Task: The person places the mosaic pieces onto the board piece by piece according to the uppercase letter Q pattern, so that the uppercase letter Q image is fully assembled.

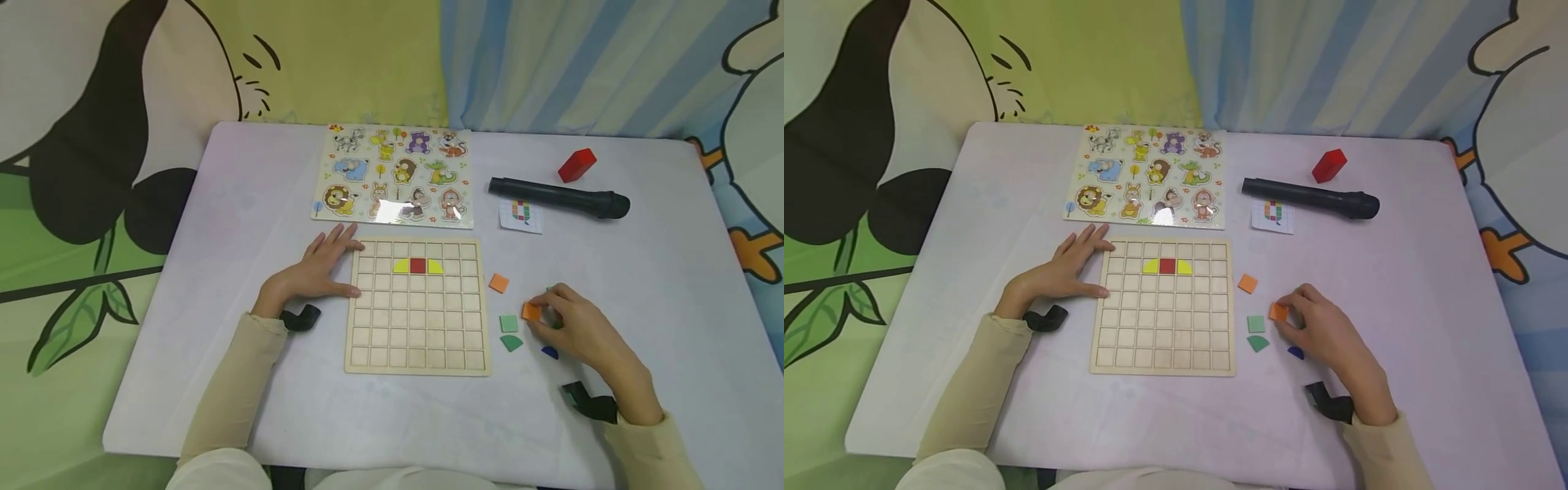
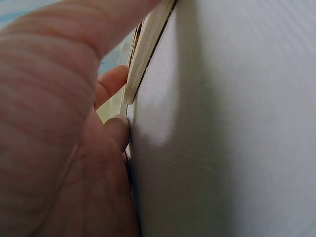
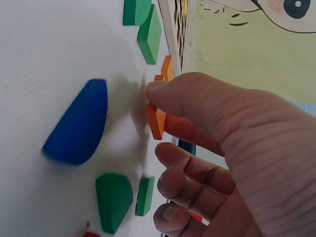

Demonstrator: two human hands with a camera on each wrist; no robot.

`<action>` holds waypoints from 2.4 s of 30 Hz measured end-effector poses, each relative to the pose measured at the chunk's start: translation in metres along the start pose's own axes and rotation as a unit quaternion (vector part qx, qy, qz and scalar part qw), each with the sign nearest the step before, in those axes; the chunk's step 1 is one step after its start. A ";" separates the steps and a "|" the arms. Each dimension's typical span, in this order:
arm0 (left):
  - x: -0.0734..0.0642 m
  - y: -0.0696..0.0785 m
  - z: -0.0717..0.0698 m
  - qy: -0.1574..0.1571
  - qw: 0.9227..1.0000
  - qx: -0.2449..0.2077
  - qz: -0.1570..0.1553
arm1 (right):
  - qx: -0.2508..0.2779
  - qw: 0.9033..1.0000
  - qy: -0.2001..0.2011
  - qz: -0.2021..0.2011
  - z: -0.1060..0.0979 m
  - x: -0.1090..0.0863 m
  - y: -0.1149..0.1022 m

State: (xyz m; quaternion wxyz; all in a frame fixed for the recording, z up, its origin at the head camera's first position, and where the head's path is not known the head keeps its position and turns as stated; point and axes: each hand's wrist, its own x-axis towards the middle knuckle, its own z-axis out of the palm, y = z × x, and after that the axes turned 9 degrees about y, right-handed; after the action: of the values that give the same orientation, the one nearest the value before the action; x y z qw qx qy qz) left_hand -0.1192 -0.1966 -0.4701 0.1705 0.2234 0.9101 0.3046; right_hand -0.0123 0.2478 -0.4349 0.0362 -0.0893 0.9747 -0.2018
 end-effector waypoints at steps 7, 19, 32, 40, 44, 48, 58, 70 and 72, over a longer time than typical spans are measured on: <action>0.000 -0.002 0.001 0.002 1.000 -0.001 0.003 | -0.007 0.999 0.018 -0.039 0.002 0.008 -0.009; 0.000 -0.003 0.002 0.004 1.000 0.000 -0.001 | 0.002 0.995 0.032 -0.091 0.006 0.023 -0.028; 0.002 -0.004 0.002 0.003 1.000 0.005 0.001 | 0.036 0.992 -0.003 -0.119 0.012 0.044 -0.052; 0.001 -0.002 0.001 0.000 1.000 -0.001 0.001 | 0.024 0.993 -0.022 -0.117 0.019 0.054 -0.062; 0.001 -0.002 0.000 0.004 1.000 -0.004 0.003 | 0.025 0.990 -0.018 -0.135 0.022 0.059 -0.068; 0.000 -0.002 0.000 0.007 1.000 -0.006 0.000 | 0.029 0.987 -0.015 -0.155 0.024 0.065 -0.075; 0.000 -0.004 0.001 0.006 1.000 -0.002 0.000 | 0.032 0.985 -0.038 -0.163 0.033 0.079 -0.092; -0.002 -0.002 0.000 0.003 1.000 -0.002 -0.008 | 0.033 0.979 -0.043 -0.195 0.044 0.090 -0.114; -0.001 -0.003 0.000 0.002 1.000 -0.002 -0.008 | 0.034 0.979 -0.048 -0.197 0.045 0.092 -0.119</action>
State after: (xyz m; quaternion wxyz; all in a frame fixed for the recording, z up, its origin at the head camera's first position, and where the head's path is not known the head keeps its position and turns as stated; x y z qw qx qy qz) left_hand -0.1190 -0.1994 -0.4712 0.1715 0.2150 0.9116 0.3055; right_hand -0.0786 0.1057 -0.4315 0.0457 -0.2876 0.9277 -0.2335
